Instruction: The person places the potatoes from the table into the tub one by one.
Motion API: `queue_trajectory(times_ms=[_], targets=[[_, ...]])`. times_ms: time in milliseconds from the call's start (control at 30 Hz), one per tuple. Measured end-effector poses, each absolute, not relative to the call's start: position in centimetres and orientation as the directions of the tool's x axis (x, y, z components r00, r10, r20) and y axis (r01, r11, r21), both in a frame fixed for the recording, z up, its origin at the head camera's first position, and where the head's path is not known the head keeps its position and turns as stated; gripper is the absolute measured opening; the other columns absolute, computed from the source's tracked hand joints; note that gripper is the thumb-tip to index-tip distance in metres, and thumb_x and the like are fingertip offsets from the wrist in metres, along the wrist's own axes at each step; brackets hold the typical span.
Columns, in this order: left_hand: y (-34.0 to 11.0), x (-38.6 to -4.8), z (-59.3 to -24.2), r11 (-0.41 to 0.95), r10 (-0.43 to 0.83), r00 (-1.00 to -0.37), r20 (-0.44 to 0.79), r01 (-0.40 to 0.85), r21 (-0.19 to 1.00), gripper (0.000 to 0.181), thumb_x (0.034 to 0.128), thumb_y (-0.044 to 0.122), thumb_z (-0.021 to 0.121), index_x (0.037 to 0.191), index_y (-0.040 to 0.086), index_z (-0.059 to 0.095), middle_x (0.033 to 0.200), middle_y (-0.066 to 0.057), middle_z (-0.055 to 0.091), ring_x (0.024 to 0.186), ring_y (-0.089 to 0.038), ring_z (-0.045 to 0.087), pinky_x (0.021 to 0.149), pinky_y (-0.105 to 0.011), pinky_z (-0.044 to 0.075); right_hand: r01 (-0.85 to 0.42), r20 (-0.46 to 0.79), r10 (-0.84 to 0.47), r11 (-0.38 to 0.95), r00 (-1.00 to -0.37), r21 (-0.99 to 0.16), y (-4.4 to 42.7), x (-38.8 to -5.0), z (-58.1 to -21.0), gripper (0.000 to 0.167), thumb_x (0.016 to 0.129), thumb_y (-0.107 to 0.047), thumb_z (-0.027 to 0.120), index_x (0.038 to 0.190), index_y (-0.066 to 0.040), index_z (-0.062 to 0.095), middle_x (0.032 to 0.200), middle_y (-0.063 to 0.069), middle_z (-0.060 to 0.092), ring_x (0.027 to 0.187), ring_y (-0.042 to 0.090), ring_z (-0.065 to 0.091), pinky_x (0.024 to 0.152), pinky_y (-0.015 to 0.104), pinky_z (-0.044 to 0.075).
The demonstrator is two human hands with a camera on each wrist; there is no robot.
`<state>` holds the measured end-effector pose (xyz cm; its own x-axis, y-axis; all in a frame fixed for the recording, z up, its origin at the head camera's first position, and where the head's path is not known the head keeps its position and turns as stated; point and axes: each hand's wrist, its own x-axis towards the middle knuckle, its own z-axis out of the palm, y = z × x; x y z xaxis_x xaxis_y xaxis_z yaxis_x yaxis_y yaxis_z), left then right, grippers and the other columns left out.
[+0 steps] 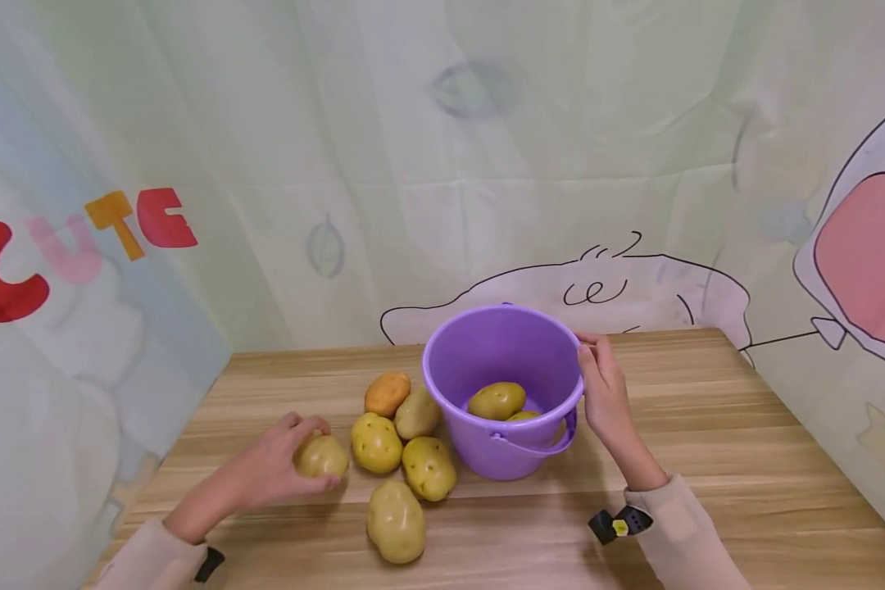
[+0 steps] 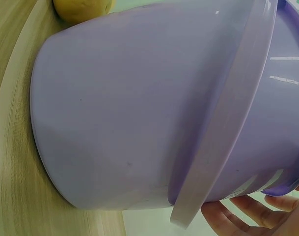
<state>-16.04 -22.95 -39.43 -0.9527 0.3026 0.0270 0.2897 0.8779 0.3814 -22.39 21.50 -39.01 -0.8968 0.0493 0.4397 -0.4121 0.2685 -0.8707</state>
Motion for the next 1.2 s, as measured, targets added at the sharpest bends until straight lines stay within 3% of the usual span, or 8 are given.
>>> queue_trajectory(times_ms=[733,1200], targets=[[-22.1,-16.6,-37.4,0.859,0.383,-0.918,0.102,0.394,0.327,0.065,0.073,0.058,0.078,0.119,0.016,0.06,0.104,-0.01,0.055,0.086,-0.021,0.055,0.066,-0.036,0.05,-0.422,0.45,0.052,0.269,-0.891,-0.866,21.5,-22.5,-39.2,0.038,0.109,-0.02,0.035,0.134,0.005,0.048,0.12,0.026,0.06,0.094,0.009,0.06,0.076,0.02,0.05],[-21.4,-16.9,-36.1,0.845,0.382,-0.916,0.119,0.399,0.357,0.062,0.0735,0.056,0.078,0.119,0.018,0.06,0.104,-0.009,0.054,0.084,-0.02,0.054,0.064,-0.032,0.049,-0.417,0.448,0.051,0.284,-0.893,-0.863,21.5,-22.5,-39.1,0.039,0.109,-0.021,0.035,0.135,0.005,0.049,0.119,0.025,0.059,0.093,0.013,0.061,0.074,0.022,0.051]])
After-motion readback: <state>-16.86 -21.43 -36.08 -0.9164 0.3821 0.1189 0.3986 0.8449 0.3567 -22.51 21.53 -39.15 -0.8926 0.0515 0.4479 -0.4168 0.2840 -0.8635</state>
